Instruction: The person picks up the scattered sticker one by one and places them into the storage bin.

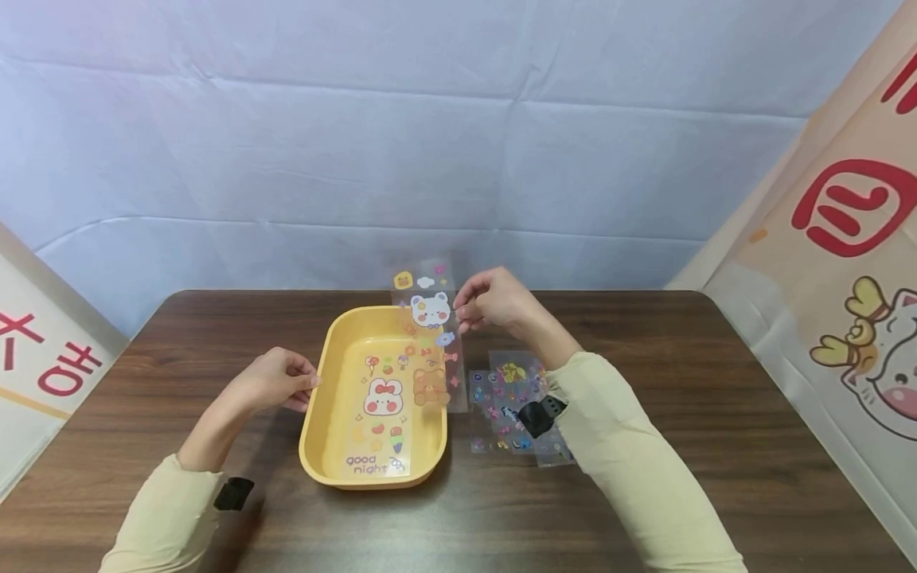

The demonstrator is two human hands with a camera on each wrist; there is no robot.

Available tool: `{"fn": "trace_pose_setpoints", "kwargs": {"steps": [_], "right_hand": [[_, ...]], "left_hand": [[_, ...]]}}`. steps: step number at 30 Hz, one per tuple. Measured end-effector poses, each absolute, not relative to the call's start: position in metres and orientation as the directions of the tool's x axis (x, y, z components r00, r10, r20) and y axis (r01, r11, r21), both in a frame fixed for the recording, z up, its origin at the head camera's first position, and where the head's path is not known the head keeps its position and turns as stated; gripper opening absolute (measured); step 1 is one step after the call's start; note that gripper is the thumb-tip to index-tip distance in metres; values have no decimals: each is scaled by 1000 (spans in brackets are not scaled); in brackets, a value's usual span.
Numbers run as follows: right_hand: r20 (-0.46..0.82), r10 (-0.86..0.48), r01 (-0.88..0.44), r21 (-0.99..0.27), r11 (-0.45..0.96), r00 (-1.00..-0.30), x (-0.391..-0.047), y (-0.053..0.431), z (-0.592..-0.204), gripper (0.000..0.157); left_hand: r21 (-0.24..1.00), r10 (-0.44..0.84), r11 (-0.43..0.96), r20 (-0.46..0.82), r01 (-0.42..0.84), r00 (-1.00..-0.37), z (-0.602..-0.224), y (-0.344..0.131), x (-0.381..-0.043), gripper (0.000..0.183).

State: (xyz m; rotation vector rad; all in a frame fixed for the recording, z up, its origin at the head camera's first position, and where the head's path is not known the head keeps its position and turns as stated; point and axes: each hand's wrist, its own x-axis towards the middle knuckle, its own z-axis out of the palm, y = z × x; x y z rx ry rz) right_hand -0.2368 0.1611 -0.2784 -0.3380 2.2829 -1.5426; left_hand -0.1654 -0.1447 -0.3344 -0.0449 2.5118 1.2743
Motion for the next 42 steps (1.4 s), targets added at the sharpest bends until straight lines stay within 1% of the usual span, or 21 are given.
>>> {"fn": "trace_pose_setpoints", "kwargs": {"steps": [6, 14, 22, 28, 42], "right_hand": [[-155, -409, 4, -938, 346, -899, -234, 155, -285, 10], [-200, -422, 44, -935, 351, -884, -232, 147, -291, 14], [-182, -446, 6, -930, 368, -876, -230, 138, -300, 7], [-198, -440, 20, -926, 377, -876, -226, 132, -301, 6], [-199, -514, 31, -948, 317, -834, -220, 117, -299, 5]], "left_hand": [[782, 119, 599, -299, -171, -947, -334, -145, -166, 14], [786, 121, 594, -300, -173, -946, -334, -145, -165, 13], [786, 125, 594, -299, -170, -946, -335, -145, -165, 13], [782, 122, 601, -296, -167, -947, -334, -144, -165, 13], [771, 110, 612, -303, -175, -947, -329, -142, -162, 14]]}}
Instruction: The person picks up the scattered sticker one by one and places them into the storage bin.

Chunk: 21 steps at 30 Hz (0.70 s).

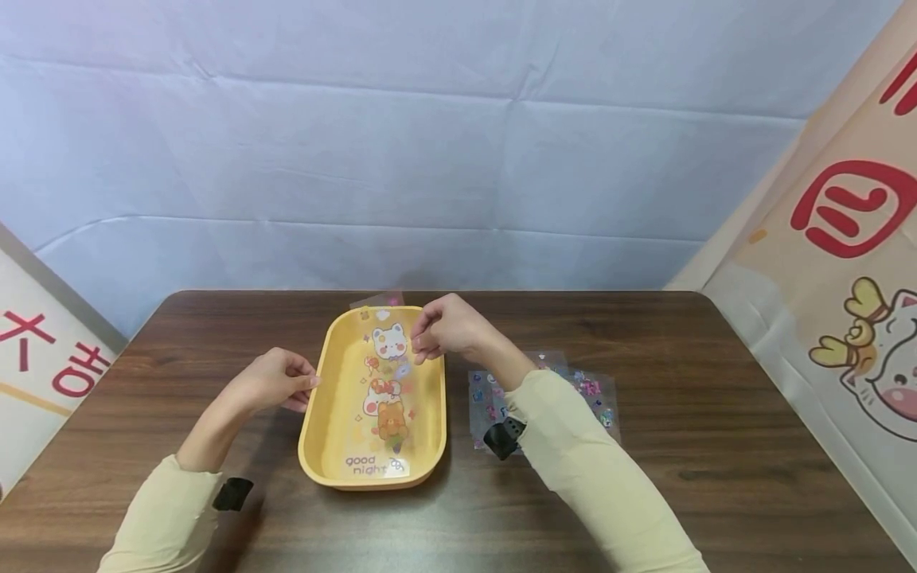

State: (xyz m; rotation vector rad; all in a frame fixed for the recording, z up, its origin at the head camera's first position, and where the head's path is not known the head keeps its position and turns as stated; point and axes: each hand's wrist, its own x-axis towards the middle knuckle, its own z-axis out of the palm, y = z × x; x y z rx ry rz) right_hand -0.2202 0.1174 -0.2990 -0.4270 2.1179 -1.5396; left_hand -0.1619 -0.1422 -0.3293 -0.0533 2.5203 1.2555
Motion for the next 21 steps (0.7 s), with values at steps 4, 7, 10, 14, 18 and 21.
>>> {"fn": "trace_pose_setpoints", "kwargs": {"steps": [4, 7, 10, 14, 18, 21], "right_hand": [[-198, -535, 21, -948, 319, -821, -220, 114, -301, 1], [-189, -563, 3, -949, 314, -804, -218, 113, -302, 3], [-195, -574, 8, -950, 312, -795, -216, 111, -301, 3], [-217, -572, 32, -948, 316, -791, -216, 109, -302, 3], [-225, -579, 34, -946, 322, -784, -216, 109, -303, 4], [-229, -575, 33, -944, 329, -785, -215, 110, -303, 3]], "left_hand": [[774, 115, 609, -303, -174, -946, -331, -142, -164, 14], [775, 117, 607, -305, -175, -945, -332, -142, -165, 14], [774, 110, 606, -308, -182, -945, -333, -142, -164, 14], [770, 108, 611, -310, -183, -945, -333, -141, -164, 14], [773, 115, 609, -307, -178, -945, -333, -141, -163, 14], [777, 116, 605, -306, -177, -945, -333, -141, -162, 14]]}}
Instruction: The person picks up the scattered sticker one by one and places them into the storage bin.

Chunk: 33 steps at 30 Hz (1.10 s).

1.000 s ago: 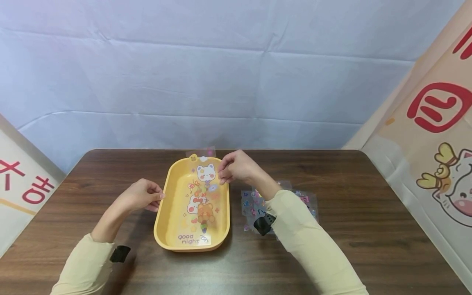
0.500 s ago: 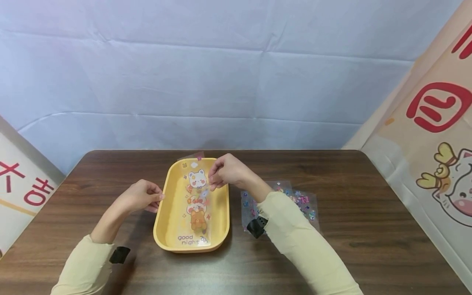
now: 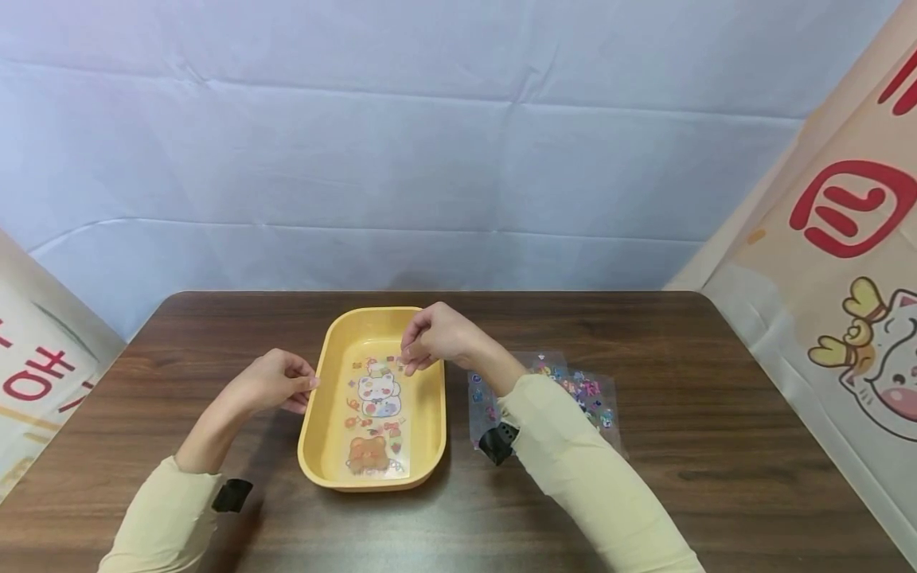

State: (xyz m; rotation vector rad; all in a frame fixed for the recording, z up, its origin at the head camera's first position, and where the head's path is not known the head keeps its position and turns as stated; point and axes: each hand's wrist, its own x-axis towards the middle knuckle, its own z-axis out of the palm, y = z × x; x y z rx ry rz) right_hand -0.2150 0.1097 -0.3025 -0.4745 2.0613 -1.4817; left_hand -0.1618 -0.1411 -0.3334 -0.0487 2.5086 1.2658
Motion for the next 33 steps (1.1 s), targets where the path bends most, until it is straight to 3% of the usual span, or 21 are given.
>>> {"fn": "trace_pose_setpoints", "kwargs": {"steps": [9, 19, 33], "right_hand": [[-214, -570, 7, -939, 343, -793, -216, 115, -301, 9], [-184, -592, -29, -943, 331, -784, -216, 125, -296, 4], [-212, -490, -13, -910, 415, -846, -223, 142, -304, 12]], "left_hand": [[775, 118, 609, -299, -169, -947, -334, -141, -162, 14], [777, 122, 606, -301, -170, -946, -335, -141, -162, 14], [774, 126, 610, -306, -170, -944, -334, -142, -162, 15]]}}
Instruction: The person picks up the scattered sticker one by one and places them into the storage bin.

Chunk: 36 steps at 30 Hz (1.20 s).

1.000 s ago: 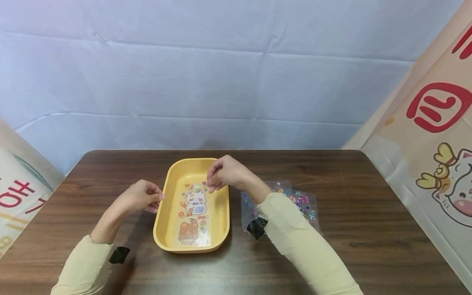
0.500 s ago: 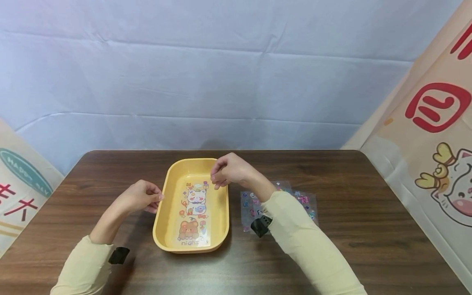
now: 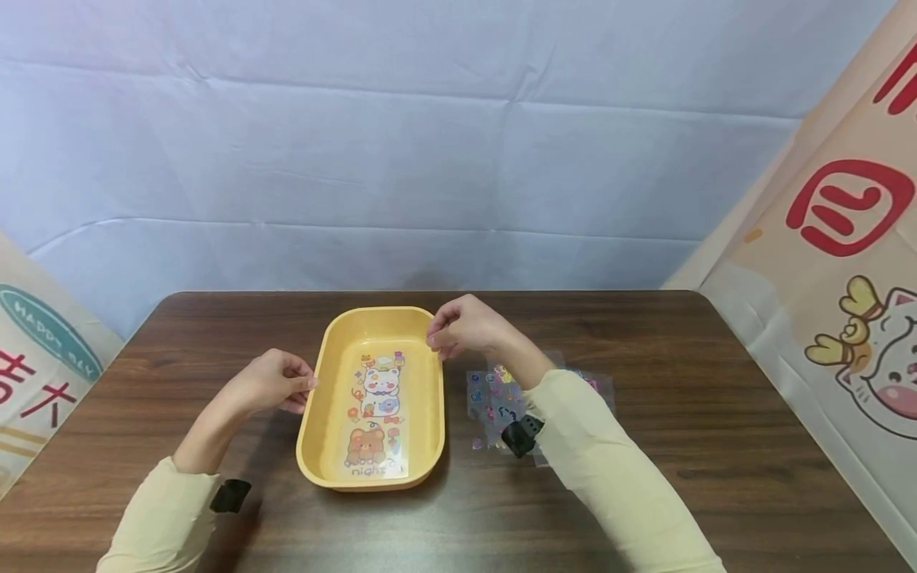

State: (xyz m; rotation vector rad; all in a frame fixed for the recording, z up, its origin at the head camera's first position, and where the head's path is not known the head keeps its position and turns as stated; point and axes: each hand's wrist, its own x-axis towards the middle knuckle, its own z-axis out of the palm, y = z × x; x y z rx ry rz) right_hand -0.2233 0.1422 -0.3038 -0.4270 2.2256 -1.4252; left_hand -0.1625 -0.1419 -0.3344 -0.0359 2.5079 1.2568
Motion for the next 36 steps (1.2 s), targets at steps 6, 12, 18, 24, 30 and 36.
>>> {"fn": "trace_pose_setpoints", "kwargs": {"steps": [6, 12, 18, 24, 30, 36], "right_hand": [[-219, -484, -7, -906, 423, -847, -224, 150, -305, 17], [-235, -476, 11, -904, 427, -847, -226, 157, -304, 18], [-247, -476, 7, -892, 451, -844, -230, 166, -306, 15], [-272, -467, 32, -888, 459, -841, -232, 173, -307, 11], [-286, -446, 38, -873, 487, -848, -232, 179, -308, 13], [-282, -431, 38, -869, 492, -857, -233, 189, -310, 15]], "left_hand": [[776, 124, 607, -305, -171, -944, -335, -142, -163, 14], [777, 128, 606, -305, -169, -944, -335, -142, -162, 14], [778, 122, 601, -315, -182, -941, -334, -141, -162, 14], [777, 124, 603, -314, -180, -941, -334, -142, -163, 14], [780, 126, 600, -313, -179, -941, -336, -143, -165, 14], [780, 125, 600, -311, -178, -942, -339, -143, -166, 14]]}}
